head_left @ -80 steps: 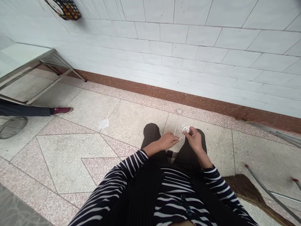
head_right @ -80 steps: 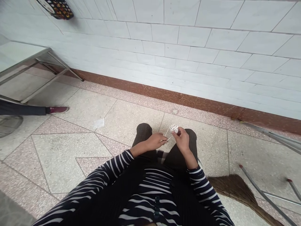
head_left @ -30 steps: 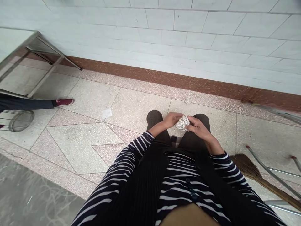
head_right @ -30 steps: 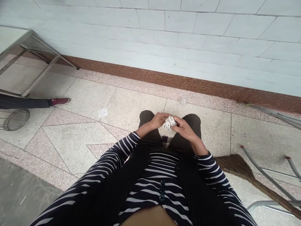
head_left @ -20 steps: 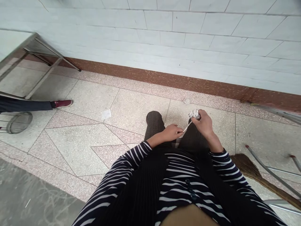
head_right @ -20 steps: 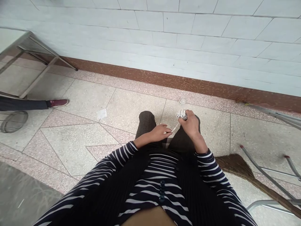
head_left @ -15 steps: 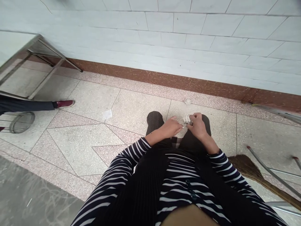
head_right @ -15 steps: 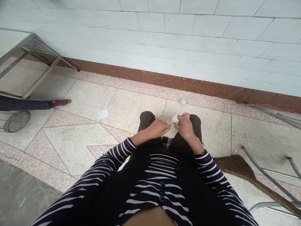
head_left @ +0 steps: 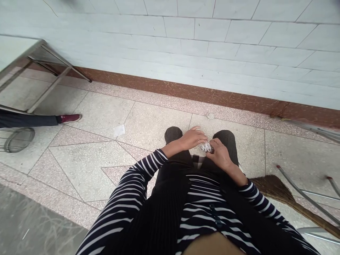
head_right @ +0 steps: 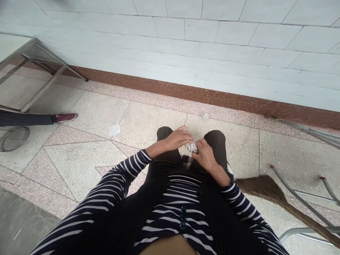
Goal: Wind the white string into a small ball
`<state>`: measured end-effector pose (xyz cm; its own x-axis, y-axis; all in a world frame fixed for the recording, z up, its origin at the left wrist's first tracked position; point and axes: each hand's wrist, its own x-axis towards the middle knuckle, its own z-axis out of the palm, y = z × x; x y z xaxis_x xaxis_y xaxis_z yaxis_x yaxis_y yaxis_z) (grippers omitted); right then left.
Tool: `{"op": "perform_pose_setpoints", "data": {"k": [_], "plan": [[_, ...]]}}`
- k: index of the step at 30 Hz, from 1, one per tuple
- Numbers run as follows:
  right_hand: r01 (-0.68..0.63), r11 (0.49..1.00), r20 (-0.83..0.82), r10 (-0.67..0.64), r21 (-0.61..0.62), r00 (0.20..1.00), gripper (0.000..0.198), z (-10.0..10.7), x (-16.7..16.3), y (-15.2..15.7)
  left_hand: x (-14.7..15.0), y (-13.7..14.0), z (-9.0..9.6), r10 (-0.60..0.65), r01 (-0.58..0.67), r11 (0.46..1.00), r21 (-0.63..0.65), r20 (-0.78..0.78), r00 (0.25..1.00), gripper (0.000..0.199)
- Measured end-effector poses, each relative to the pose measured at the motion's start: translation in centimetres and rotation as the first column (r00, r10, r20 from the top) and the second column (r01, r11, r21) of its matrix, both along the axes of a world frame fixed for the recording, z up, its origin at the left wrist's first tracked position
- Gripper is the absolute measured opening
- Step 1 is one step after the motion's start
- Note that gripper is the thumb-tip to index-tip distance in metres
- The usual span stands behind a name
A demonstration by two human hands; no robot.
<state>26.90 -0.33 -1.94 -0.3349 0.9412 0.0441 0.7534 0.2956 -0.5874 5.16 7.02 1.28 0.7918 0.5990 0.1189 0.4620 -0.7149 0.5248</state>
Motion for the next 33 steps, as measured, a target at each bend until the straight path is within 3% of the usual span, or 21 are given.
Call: {"op": "perform_pose_setpoints", "data": {"k": [5,9,13,16,19,23,28,31,33], "plan": [[-0.114,0.993,0.002,0.114,-0.034,0.994,0.025,1.0,0.2,0.2,0.3,-0.2,0.5,-0.082,0.081,0.996,0.045,0.029,0.996,0.024],[-0.14,0.99,-0.099,0.14,0.007,0.985,0.023,1.7,-0.6,-0.5,0.2,0.4,0.2,-0.011,0.011,1.0,0.016,0.019,1.0,0.025],[0.023,0.999,-0.165,-0.017,0.034,0.986,0.021,2.2,-0.9,-1.4,0.4,0.9,-1.1,0.073,-0.073,0.991,-0.109,0.002,0.997,0.025],[0.194,0.981,-0.226,-0.182,0.03,0.957,0.025,2.4,-0.5,-1.7,1.2,0.7,-2.3,0.179,-0.169,0.952,-0.256,0.016,0.984,0.023],[0.3,0.95,-0.376,-0.31,-0.087,0.873,0.03,2.7,0.0,-1.8,2.2,-0.3,-3.5,0.263,-0.219,0.896,-0.385,0.065,0.963,0.023],[0.35,0.895,-0.583,-0.445,-0.275,0.68,0.045,3.4,0.1,-1.4,3.3,-2.1,-4.8,0.307,-0.209,0.825,-0.525,0.106,0.946,0.02],[0.166,0.891,-0.728,-0.442,-0.422,0.524,0.046,5.1,-0.8,-0.1,3.6,-2.4,-5.3,0.411,-0.282,0.752,-0.596,0.089,0.907,0.016],[0.084,0.89,-0.758,-0.428,-0.448,0.493,0.045,6.0,-1.3,0.5,3.4,-1.8,-4.8,0.464,-0.344,0.742,-0.575,0.071,0.883,0.012],[0.107,0.896,-0.763,-0.426,-0.432,0.487,0.045,6.0,-1.2,1.1,3.1,-1.8,-4.3,0.453,-0.342,0.754,-0.561,0.068,0.889,0.013]]}}
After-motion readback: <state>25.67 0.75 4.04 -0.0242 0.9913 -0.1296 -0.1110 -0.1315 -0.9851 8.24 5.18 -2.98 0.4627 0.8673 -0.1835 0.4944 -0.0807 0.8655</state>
